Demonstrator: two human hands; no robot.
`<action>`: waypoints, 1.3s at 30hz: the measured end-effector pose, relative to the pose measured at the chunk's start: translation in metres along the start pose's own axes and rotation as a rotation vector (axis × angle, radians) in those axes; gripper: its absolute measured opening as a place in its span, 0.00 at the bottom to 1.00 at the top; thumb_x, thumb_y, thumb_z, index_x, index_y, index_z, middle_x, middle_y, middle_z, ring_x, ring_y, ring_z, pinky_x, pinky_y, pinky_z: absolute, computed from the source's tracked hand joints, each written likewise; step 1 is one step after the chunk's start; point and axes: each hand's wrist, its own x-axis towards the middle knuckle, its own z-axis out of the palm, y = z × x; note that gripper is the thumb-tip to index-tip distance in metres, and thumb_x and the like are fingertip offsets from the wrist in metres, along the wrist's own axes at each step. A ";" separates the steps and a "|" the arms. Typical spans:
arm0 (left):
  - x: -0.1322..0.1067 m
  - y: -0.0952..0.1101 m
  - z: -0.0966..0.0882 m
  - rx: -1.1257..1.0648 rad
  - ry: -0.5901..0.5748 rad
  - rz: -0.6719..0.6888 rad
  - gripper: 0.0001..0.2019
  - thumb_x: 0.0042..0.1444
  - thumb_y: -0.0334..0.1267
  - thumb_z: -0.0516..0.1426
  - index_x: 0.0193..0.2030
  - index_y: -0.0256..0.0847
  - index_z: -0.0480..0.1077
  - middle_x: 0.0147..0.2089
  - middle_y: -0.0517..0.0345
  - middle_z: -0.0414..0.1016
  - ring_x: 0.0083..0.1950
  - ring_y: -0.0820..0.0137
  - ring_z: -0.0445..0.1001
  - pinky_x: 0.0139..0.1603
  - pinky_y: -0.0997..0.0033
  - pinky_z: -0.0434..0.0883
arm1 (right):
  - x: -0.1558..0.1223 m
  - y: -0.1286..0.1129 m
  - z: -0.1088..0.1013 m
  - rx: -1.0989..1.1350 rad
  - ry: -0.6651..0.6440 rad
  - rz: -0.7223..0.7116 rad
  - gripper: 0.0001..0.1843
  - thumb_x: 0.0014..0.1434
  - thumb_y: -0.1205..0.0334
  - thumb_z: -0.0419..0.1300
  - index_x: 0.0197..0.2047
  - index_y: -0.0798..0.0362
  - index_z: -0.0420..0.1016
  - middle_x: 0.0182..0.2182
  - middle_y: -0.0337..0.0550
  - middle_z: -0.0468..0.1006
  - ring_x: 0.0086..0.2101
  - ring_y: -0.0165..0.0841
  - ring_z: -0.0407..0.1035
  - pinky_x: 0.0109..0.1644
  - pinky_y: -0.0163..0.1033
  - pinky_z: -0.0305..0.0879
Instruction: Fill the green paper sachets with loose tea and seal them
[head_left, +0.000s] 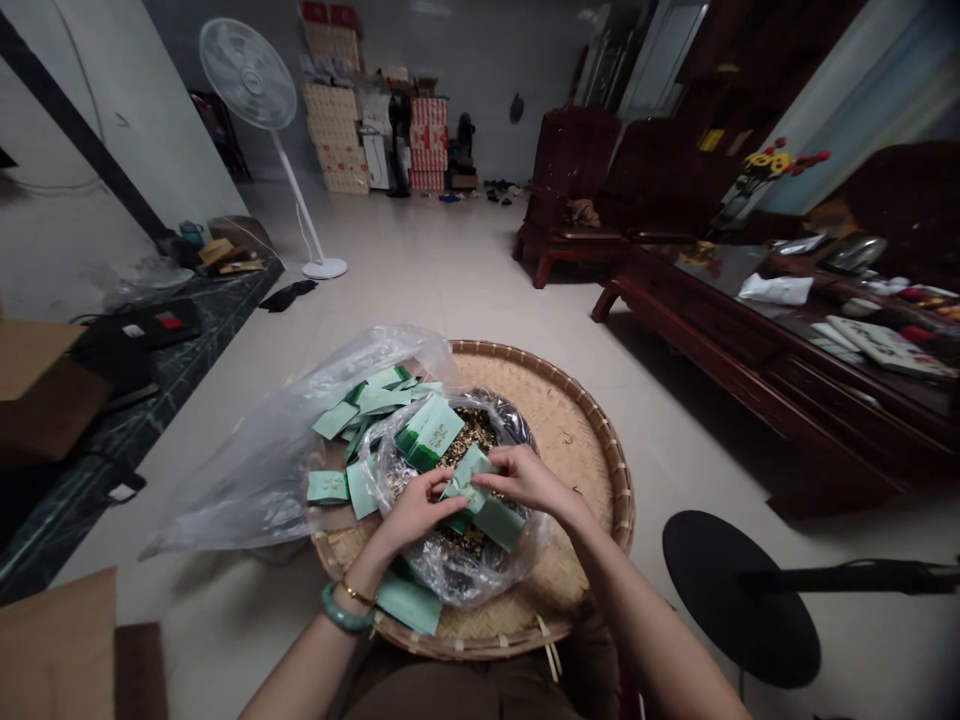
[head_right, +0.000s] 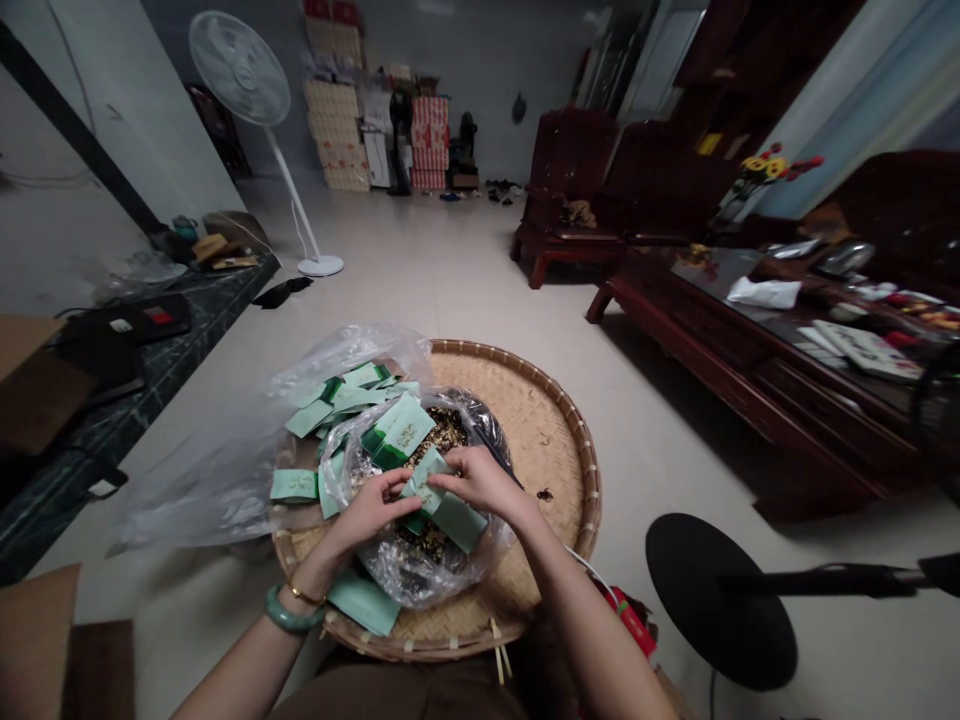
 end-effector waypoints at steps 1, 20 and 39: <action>0.001 0.001 0.001 -0.002 -0.003 -0.011 0.16 0.48 0.44 0.63 0.41 0.37 0.75 0.35 0.55 0.80 0.35 0.65 0.77 0.37 0.66 0.74 | 0.000 0.000 0.001 -0.017 0.002 -0.003 0.18 0.59 0.58 0.60 0.21 0.57 0.69 0.20 0.33 0.64 0.23 0.25 0.58 0.26 0.31 0.50; 0.000 -0.005 0.009 0.003 0.311 0.093 0.10 0.49 0.43 0.61 0.26 0.37 0.72 0.27 0.60 0.74 0.31 0.70 0.71 0.36 0.73 0.68 | 0.003 0.002 0.005 0.244 0.179 -0.008 0.24 0.61 0.45 0.54 0.23 0.56 0.73 0.35 0.44 0.71 0.37 0.33 0.67 0.42 0.37 0.63; -0.002 -0.010 0.016 0.111 0.252 0.187 0.11 0.43 0.35 0.65 0.37 0.37 0.76 0.37 0.56 0.79 0.39 0.65 0.75 0.43 0.69 0.71 | -0.030 -0.058 -0.003 -0.554 0.130 -0.205 0.13 0.57 0.65 0.62 0.46 0.52 0.74 0.51 0.52 0.70 0.58 0.47 0.56 0.57 0.57 0.63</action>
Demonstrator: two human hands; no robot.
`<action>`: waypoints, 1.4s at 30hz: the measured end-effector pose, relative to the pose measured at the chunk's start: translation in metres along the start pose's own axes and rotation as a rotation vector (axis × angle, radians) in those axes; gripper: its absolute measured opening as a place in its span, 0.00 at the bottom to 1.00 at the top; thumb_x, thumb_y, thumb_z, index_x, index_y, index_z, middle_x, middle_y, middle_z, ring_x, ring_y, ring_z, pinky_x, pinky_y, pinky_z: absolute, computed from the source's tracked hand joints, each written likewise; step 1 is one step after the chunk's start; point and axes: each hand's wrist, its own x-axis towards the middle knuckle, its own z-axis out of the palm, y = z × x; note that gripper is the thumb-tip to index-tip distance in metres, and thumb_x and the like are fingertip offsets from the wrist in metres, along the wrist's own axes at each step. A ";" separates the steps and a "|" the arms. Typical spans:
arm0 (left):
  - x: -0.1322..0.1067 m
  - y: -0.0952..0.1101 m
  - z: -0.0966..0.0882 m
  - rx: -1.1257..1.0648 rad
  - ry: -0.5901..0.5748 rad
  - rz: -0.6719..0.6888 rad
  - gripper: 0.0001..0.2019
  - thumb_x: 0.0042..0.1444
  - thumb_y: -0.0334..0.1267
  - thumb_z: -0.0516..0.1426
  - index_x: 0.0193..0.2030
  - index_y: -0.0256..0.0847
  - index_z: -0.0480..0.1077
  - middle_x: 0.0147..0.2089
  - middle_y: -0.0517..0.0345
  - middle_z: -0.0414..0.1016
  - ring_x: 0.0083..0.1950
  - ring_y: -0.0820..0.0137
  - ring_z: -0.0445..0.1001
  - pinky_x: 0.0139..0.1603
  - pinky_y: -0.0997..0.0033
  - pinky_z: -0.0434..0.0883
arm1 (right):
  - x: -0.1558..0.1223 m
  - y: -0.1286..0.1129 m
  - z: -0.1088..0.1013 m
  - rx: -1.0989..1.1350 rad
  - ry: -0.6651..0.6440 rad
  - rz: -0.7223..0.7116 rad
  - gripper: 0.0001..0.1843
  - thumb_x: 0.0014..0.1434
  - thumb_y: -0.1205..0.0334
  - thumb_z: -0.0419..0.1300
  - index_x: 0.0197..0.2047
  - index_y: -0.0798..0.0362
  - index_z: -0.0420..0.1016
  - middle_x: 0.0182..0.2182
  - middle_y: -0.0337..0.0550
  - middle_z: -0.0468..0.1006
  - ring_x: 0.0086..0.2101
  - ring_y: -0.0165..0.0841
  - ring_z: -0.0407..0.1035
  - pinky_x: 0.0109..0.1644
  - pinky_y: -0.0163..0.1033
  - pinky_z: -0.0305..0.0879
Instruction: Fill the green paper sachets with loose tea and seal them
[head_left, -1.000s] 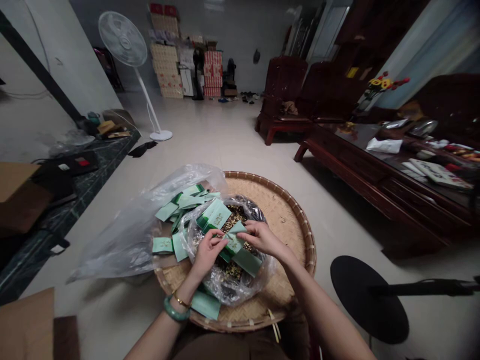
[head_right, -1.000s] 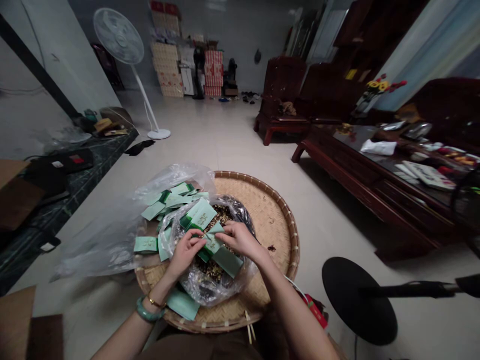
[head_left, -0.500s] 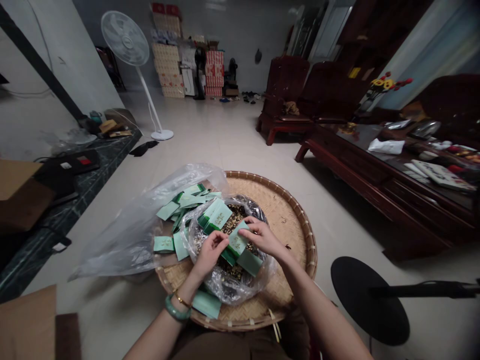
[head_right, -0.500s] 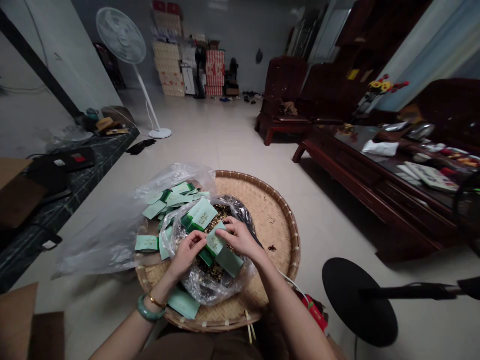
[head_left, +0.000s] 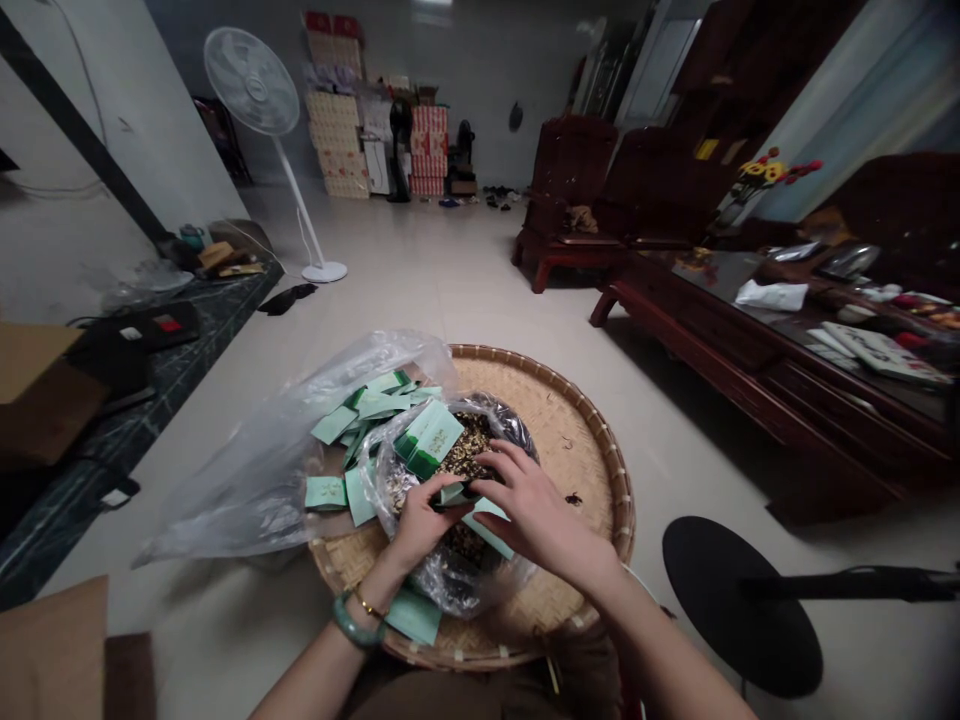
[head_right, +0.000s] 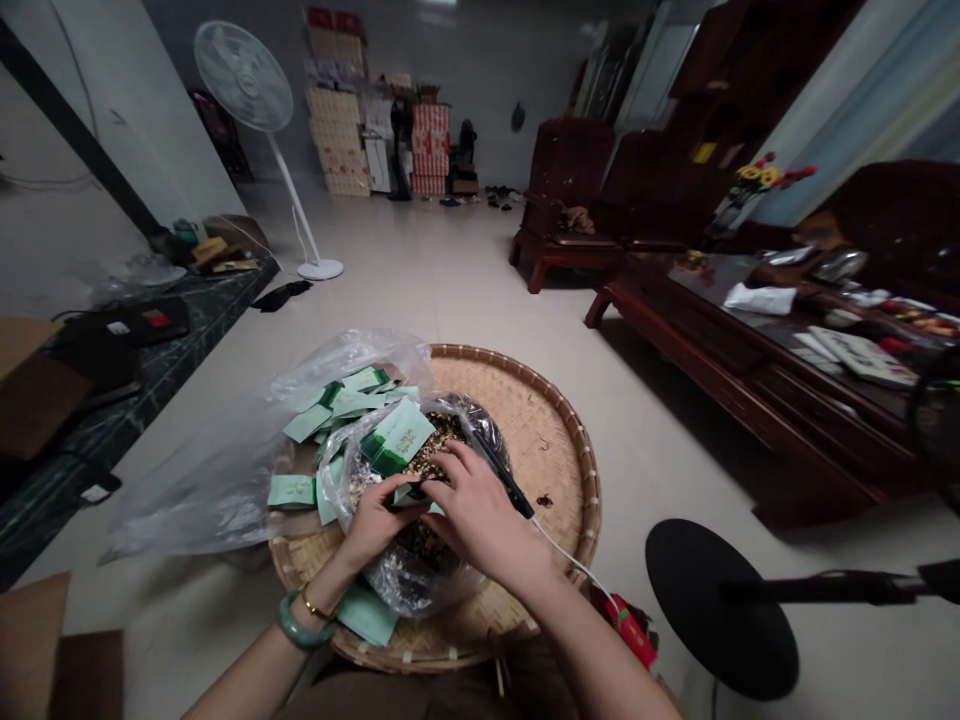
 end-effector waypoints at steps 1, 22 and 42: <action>-0.001 -0.001 0.000 -0.004 0.002 0.015 0.11 0.43 0.34 0.65 0.36 0.37 0.76 0.37 0.55 0.79 0.39 0.65 0.75 0.43 0.69 0.71 | 0.000 -0.004 -0.001 -0.011 -0.026 -0.003 0.11 0.57 0.65 0.62 0.45 0.53 0.75 0.50 0.52 0.71 0.57 0.46 0.57 0.57 0.56 0.64; -0.003 0.009 -0.005 0.080 0.028 0.100 0.09 0.47 0.35 0.63 0.38 0.43 0.78 0.40 0.54 0.81 0.42 0.62 0.77 0.48 0.63 0.72 | 0.004 -0.010 0.001 0.080 0.051 0.250 0.17 0.66 0.56 0.50 0.37 0.50 0.79 0.36 0.45 0.79 0.38 0.36 0.70 0.41 0.40 0.66; -0.003 0.006 -0.001 -0.057 0.125 -0.123 0.15 0.41 0.41 0.66 0.34 0.38 0.71 0.32 0.58 0.77 0.34 0.67 0.74 0.36 0.72 0.70 | 0.023 0.021 0.017 0.438 0.241 0.320 0.15 0.60 0.58 0.58 0.50 0.52 0.74 0.45 0.49 0.78 0.44 0.38 0.71 0.47 0.43 0.67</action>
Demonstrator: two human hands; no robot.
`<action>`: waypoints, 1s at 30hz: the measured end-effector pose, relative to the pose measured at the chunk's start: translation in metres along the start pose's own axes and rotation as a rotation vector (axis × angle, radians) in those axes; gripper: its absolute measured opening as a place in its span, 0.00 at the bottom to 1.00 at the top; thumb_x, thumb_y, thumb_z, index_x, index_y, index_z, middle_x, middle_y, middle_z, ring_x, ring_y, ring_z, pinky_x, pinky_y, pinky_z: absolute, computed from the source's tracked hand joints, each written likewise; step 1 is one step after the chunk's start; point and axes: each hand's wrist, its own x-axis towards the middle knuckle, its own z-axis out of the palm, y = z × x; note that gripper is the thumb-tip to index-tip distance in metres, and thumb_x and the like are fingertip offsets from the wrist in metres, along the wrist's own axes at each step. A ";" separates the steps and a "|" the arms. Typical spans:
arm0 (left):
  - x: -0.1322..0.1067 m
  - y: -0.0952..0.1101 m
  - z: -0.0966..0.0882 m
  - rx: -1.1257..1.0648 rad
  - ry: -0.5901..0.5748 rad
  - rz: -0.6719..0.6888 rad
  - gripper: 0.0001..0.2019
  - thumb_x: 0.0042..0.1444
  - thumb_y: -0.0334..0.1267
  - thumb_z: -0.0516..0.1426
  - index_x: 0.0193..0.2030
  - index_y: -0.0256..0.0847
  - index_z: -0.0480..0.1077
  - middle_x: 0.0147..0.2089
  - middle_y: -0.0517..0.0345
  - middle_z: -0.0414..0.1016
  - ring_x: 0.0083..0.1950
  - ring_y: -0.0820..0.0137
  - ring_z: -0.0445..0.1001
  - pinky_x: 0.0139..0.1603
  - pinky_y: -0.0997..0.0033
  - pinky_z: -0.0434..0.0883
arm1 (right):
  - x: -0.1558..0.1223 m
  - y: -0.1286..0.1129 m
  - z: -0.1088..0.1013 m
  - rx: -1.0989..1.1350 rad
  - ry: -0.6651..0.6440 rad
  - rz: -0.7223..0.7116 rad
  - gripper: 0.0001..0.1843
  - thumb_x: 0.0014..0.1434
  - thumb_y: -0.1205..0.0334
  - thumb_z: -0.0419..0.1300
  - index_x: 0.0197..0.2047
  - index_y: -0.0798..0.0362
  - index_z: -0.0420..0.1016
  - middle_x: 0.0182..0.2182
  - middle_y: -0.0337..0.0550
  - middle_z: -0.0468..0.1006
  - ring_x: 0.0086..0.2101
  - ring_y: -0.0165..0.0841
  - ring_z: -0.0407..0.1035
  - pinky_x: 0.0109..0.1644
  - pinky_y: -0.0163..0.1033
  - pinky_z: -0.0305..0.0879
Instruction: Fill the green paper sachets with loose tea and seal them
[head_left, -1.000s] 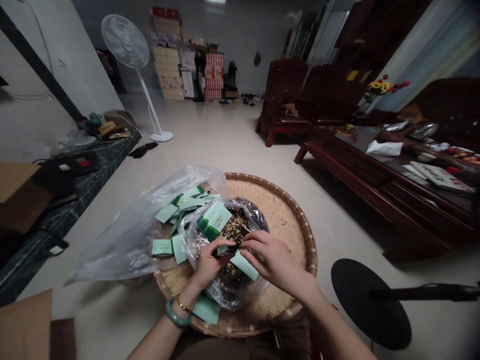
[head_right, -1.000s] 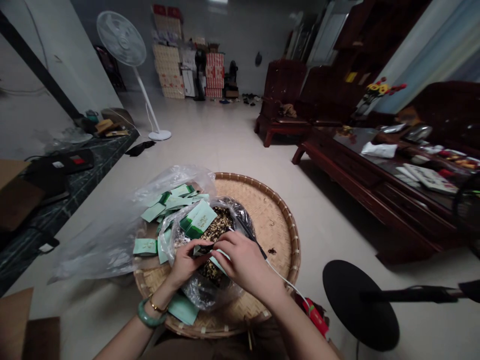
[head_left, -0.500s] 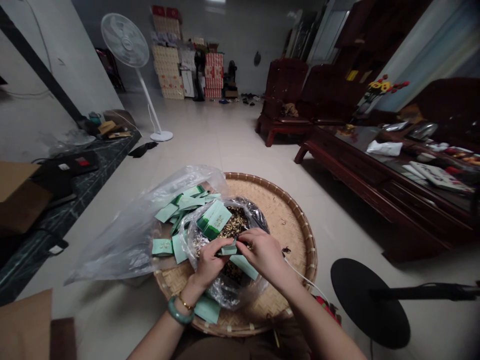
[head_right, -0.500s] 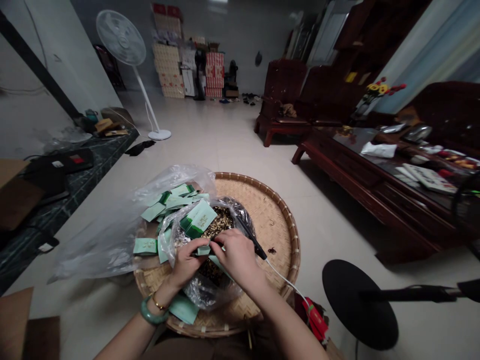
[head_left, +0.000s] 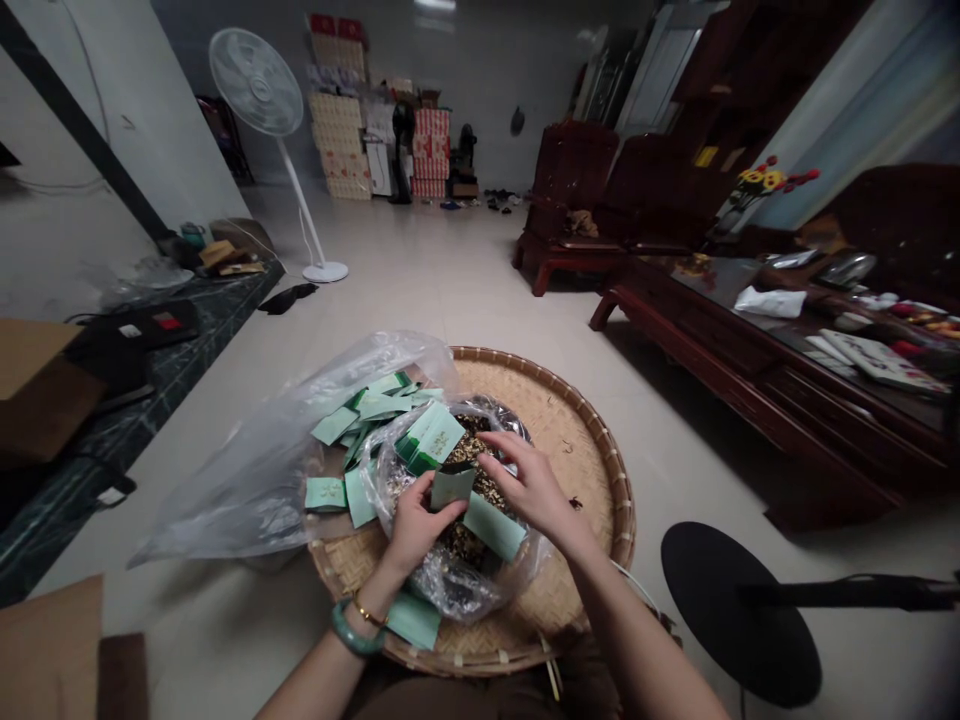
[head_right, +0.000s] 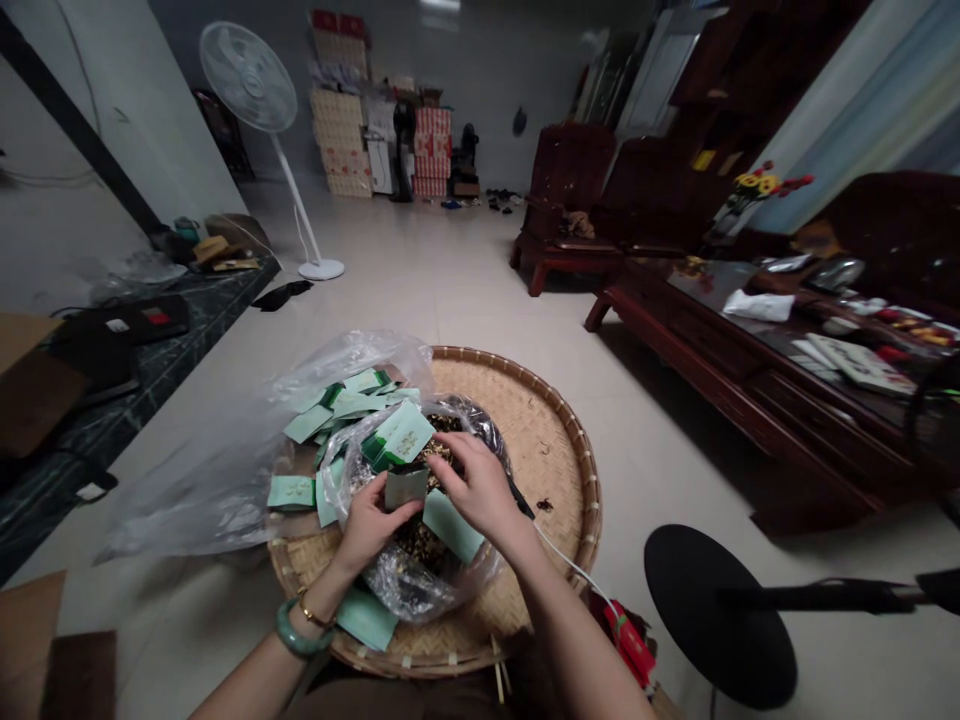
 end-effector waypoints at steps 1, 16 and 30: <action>0.000 0.003 0.000 -0.024 -0.032 -0.021 0.16 0.39 0.41 0.67 0.35 0.37 0.71 0.32 0.58 0.77 0.33 0.67 0.74 0.35 0.72 0.70 | 0.000 0.002 0.004 0.014 -0.036 -0.002 0.16 0.59 0.57 0.60 0.49 0.52 0.75 0.44 0.48 0.78 0.42 0.37 0.72 0.44 0.41 0.67; 0.021 0.018 0.000 -0.210 -0.047 -0.201 0.19 0.41 0.51 0.66 0.26 0.35 0.72 0.20 0.63 0.73 0.22 0.75 0.69 0.23 0.78 0.64 | 0.004 0.043 0.029 0.552 -0.148 0.434 0.18 0.41 0.49 0.69 0.24 0.57 0.78 0.15 0.35 0.71 0.17 0.25 0.60 0.21 0.31 0.54; 0.017 0.013 0.004 -0.433 -0.253 -0.478 0.25 0.36 0.40 0.71 0.41 0.32 0.71 0.39 0.44 0.81 0.33 0.62 0.80 0.33 0.67 0.76 | -0.013 0.088 0.020 -0.022 0.191 0.197 0.18 0.56 0.55 0.60 0.47 0.55 0.75 0.44 0.50 0.77 0.44 0.40 0.71 0.49 0.47 0.67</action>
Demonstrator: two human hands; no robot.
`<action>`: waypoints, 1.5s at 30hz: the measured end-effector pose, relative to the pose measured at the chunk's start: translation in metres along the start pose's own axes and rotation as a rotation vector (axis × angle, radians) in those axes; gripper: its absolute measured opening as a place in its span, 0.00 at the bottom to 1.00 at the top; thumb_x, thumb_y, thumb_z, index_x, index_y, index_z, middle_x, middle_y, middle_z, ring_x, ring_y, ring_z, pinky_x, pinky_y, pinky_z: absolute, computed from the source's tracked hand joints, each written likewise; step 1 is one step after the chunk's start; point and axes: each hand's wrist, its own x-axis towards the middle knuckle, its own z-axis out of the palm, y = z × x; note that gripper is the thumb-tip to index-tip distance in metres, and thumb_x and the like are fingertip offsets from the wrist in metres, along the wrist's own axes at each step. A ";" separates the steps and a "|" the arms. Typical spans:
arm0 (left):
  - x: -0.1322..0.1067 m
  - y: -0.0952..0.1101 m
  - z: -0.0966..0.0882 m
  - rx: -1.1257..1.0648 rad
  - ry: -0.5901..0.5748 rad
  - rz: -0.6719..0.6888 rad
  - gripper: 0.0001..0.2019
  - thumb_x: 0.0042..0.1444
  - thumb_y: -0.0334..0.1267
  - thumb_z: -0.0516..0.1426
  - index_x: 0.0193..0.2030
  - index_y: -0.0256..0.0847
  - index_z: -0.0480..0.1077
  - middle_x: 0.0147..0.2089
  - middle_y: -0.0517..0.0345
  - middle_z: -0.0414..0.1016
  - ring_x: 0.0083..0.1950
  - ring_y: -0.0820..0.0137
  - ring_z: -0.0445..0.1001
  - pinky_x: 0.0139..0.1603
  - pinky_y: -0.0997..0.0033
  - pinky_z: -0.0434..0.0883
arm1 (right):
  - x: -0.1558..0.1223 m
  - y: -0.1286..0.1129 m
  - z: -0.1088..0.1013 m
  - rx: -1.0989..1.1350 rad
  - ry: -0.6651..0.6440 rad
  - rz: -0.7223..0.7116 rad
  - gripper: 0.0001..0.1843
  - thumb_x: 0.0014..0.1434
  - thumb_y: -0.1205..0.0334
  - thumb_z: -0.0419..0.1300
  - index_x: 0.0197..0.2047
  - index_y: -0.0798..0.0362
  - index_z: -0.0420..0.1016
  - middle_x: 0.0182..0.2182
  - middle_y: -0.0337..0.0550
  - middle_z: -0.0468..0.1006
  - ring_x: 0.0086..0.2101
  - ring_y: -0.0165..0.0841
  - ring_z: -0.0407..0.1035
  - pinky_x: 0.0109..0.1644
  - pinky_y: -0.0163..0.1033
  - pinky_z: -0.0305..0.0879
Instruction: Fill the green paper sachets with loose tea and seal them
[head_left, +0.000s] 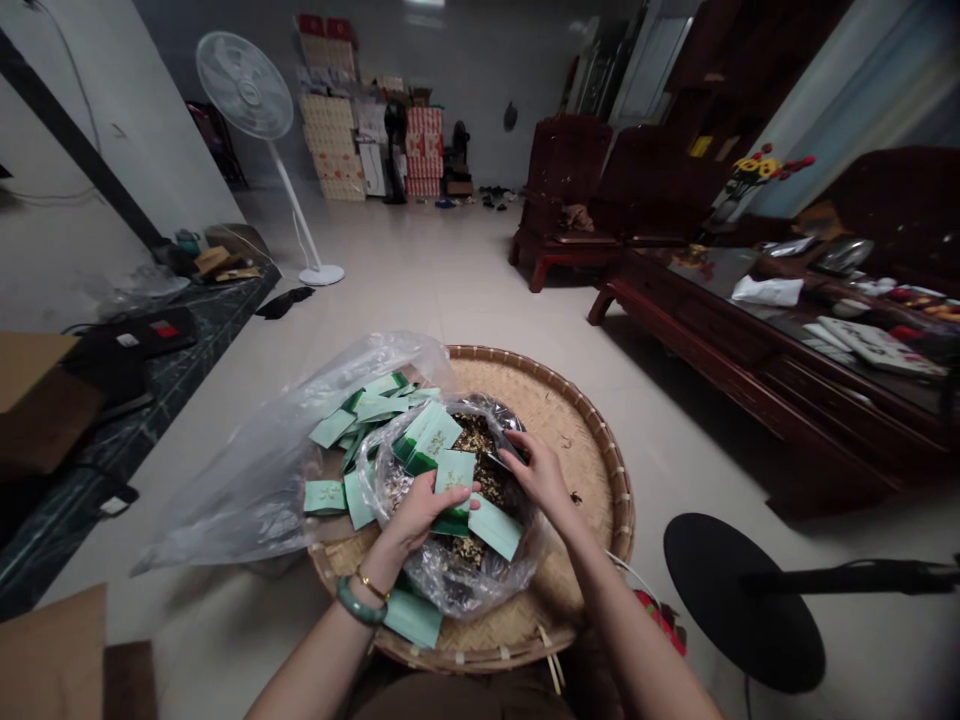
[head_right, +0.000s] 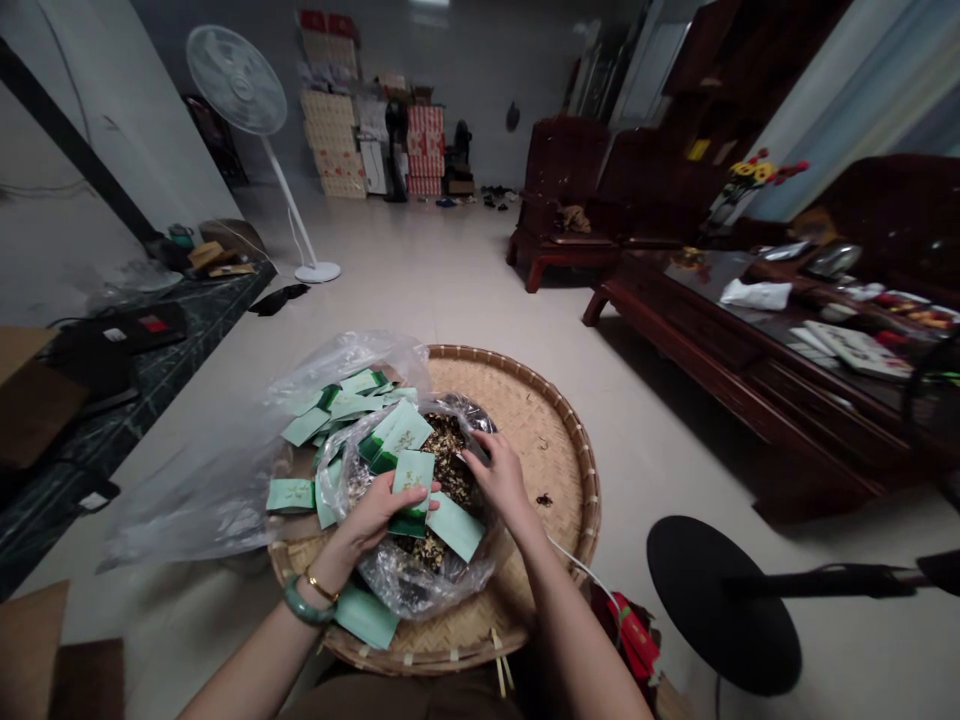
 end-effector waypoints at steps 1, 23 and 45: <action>0.001 0.000 0.000 -0.005 0.010 0.015 0.25 0.36 0.40 0.71 0.41 0.32 0.71 0.40 0.43 0.81 0.33 0.63 0.80 0.34 0.67 0.76 | -0.005 0.007 -0.002 -0.132 0.005 -0.034 0.21 0.54 0.57 0.61 0.51 0.55 0.72 0.46 0.52 0.75 0.47 0.43 0.69 0.51 0.49 0.66; 0.003 0.004 0.001 0.307 -0.107 0.096 0.21 0.37 0.39 0.69 0.39 0.31 0.76 0.37 0.49 0.80 0.37 0.62 0.77 0.39 0.67 0.72 | 0.000 -0.042 -0.048 0.131 -0.527 -0.063 0.25 0.50 0.62 0.62 0.53 0.52 0.74 0.48 0.44 0.79 0.44 0.41 0.74 0.47 0.44 0.70; 0.001 -0.004 0.002 0.526 -0.166 0.143 0.19 0.39 0.38 0.67 0.39 0.31 0.76 0.37 0.54 0.78 0.37 0.65 0.74 0.40 0.69 0.69 | -0.010 -0.060 -0.043 0.090 -0.582 -0.089 0.21 0.54 0.67 0.57 0.52 0.51 0.76 0.39 0.39 0.82 0.33 0.34 0.74 0.36 0.35 0.68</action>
